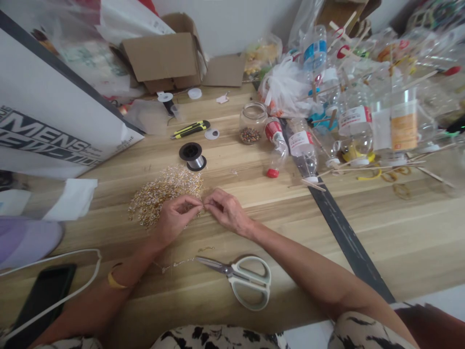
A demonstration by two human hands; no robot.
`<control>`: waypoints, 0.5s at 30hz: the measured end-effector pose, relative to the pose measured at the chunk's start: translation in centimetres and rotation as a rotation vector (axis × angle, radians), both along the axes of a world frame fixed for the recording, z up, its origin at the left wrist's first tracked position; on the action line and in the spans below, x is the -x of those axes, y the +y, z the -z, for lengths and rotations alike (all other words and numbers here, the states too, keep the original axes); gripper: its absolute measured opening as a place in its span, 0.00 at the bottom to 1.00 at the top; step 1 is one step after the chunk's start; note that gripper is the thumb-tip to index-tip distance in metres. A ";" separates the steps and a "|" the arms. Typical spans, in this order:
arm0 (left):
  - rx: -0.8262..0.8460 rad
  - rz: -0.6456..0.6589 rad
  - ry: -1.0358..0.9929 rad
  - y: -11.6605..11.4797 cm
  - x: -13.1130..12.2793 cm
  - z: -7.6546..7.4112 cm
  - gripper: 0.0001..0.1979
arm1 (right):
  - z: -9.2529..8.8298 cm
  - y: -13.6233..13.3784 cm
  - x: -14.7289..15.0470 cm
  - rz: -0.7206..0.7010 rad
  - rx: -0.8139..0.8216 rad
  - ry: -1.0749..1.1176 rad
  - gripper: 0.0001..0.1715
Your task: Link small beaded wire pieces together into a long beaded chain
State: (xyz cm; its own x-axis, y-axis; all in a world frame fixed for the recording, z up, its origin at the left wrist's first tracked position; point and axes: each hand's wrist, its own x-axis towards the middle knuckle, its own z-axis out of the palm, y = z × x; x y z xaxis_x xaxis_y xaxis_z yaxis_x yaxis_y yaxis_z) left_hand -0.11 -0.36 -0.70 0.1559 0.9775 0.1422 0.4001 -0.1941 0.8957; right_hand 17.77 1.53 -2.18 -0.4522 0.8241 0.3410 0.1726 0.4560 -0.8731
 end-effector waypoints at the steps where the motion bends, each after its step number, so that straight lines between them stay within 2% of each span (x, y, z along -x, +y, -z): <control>1: 0.004 -0.006 0.002 0.0 0.0 0.0 0.02 | 0.0 0.0 0.0 -0.004 -0.003 -0.003 0.08; 7: 0.002 -0.031 0.031 0.0 -0.1 0.0 0.02 | 0.2 0.0 -0.1 -0.022 0.062 -0.010 0.08; 15: -0.099 -0.032 0.060 0.0 -0.1 0.2 0.01 | 0.2 0.0 -0.1 -0.070 0.146 0.022 0.11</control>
